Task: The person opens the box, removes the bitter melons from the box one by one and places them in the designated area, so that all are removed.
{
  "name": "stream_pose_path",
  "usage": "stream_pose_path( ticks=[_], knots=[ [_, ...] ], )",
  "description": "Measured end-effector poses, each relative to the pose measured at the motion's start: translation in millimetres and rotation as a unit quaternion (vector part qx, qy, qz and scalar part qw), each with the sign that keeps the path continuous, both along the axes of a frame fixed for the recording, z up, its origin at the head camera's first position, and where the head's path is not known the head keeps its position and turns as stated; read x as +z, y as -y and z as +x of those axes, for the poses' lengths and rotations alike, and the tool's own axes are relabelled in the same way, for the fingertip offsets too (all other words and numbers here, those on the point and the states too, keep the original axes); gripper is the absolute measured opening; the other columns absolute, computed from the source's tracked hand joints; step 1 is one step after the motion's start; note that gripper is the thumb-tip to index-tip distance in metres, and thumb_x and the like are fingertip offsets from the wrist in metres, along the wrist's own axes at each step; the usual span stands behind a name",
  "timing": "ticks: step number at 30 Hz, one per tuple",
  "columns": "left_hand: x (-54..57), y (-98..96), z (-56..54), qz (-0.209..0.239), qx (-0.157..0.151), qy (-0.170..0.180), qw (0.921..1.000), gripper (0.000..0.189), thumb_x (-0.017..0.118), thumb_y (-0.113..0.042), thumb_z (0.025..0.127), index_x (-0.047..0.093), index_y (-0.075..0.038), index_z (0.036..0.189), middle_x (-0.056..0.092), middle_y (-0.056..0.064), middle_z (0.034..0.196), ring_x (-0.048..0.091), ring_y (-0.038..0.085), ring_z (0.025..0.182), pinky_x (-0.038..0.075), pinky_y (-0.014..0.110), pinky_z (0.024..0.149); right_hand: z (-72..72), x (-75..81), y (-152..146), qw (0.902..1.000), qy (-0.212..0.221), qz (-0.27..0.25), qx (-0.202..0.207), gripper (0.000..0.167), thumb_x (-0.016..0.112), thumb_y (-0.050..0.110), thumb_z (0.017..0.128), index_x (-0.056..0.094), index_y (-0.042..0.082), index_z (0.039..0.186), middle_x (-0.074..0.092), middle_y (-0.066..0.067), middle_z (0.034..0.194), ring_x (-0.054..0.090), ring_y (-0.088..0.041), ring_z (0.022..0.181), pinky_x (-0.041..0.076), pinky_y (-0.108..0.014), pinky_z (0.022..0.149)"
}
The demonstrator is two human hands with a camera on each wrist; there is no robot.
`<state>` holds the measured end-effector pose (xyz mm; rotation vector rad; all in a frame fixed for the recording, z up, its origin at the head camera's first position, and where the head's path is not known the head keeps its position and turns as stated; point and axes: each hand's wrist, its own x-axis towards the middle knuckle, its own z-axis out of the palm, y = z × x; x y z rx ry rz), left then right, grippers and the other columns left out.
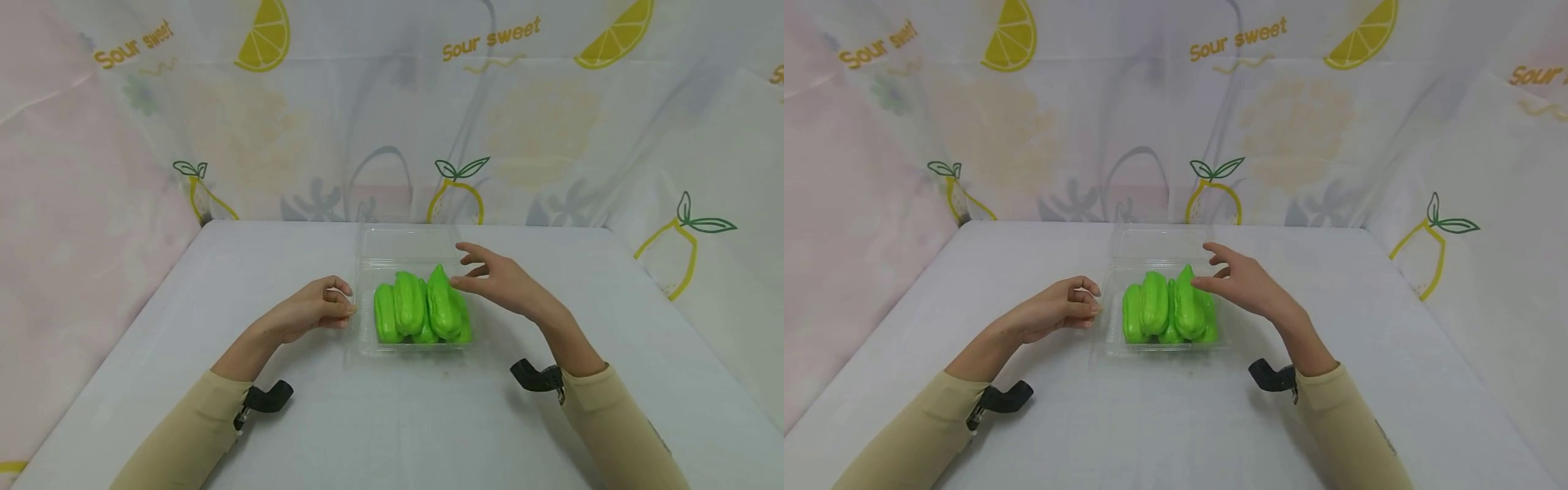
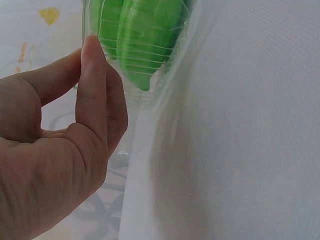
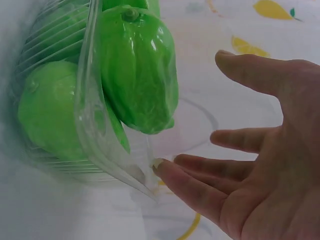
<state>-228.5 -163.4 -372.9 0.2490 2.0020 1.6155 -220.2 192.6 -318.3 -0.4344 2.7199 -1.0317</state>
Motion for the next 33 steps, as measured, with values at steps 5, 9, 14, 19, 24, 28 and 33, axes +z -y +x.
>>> stream_pose_path(
  ticks=[5, 9, 14, 19, 24, 28, 33],
  knots=[
    [0.6, -0.4, -0.3, -0.001, 0.0, 0.002, 1.0, 0.037, 0.063, -0.009, 0.096, 0.039, 0.001, 0.123, 0.057, 0.003, 0.09, 0.065, 0.014, 0.078, 0.059, 0.022, 0.075, 7.3, 3.2, 6, 0.9997, 0.008, 0.017, 0.015, 0.074, 0.063, 0.056, 0.092, 0.033, 0.028, 0.153, 0.055, -0.013, 0.141, 0.062, -0.028, 0.119, 0.053, -0.046, 0.091],
    [1.0, -1.0, 0.8, -0.002, 0.0, 0.002, 1.0, 0.038, 0.063, -0.009, 0.096, 0.039, 0.002, 0.125, 0.057, 0.003, 0.091, 0.065, 0.013, 0.078, 0.058, 0.022, 0.075, 11.3, 3.4, 11, 0.9992, 0.015, 0.023, 0.028, 0.073, 0.065, 0.054, 0.091, 0.035, 0.026, 0.152, 0.058, -0.012, 0.134, 0.065, -0.024, 0.109, 0.054, -0.039, 0.084],
    [0.8, -1.5, 1.9, -0.001, -0.001, 0.0, 1.0, 0.04, 0.062, -0.009, 0.097, 0.038, 0.004, 0.126, 0.057, 0.004, 0.092, 0.065, 0.013, 0.078, 0.058, 0.022, 0.075, 14.7, 2.0, 19, 0.9987, 0.019, 0.034, 0.034, 0.078, 0.07, 0.052, 0.088, 0.035, 0.023, 0.151, 0.058, -0.013, 0.129, 0.065, -0.021, 0.095, 0.053, -0.033, 0.077],
    [0.7, -0.7, 1.1, -0.005, 0.001, -0.001, 1.0, 0.04, 0.062, -0.009, 0.097, 0.038, 0.003, 0.126, 0.057, 0.004, 0.092, 0.065, 0.013, 0.078, 0.058, 0.022, 0.075, 16.6, -2.9, 28, 0.9978, 0.012, 0.055, 0.035, 0.084, 0.073, 0.054, 0.084, 0.035, 0.02, 0.15, 0.055, -0.013, 0.127, 0.063, -0.023, 0.094, 0.053, -0.034, 0.077],
    [0.8, -0.6, 1.2, -0.008, 0.003, 0.0, 1.0, 0.039, 0.063, -0.01, 0.096, 0.039, 0.002, 0.125, 0.057, 0.004, 0.093, 0.065, 0.014, 0.079, 0.059, 0.022, 0.075, 17.8, -8.4, 32, 0.9964, 0.001, 0.077, 0.035, 0.089, 0.076, 0.056, 0.08, 0.036, 0.019, 0.15, 0.051, -0.013, 0.126, 0.057, -0.026, 0.107, 0.052, -0.04, 0.084],
    [1.6, -1.0, 1.2, -0.005, 0.002, 0.003, 1.0, 0.04, 0.064, -0.01, 0.096, 0.039, 0.001, 0.125, 0.057, 0.004, 0.092, 0.065, 0.014, 0.078, 0.059, 0.022, 0.075, 20.5, -9.7, 35, 0.9958, 0.001, 0.087, 0.029, 0.094, 0.078, 0.058, 0.077, 0.035, 0.019, 0.151, 0.048, -0.014, 0.127, 0.054, -0.026, 0.114, 0.052, -0.042, 0.088],
    [2.5, -1.0, 0.8, -0.003, 0.0, 0.003, 1.0, 0.039, 0.064, -0.01, 0.096, 0.039, 0.001, 0.124, 0.057, 0.004, 0.09, 0.064, 0.014, 0.078, 0.059, 0.022, 0.075, 24.0, -10.0, 38, 0.995, 0.0, 0.098, 0.021, 0.097, 0.079, 0.057, 0.076, 0.033, 0.019, 0.152, 0.045, -0.013, 0.128, 0.055, -0.025, 0.107, 0.051, -0.042, 0.088]
  ],
)
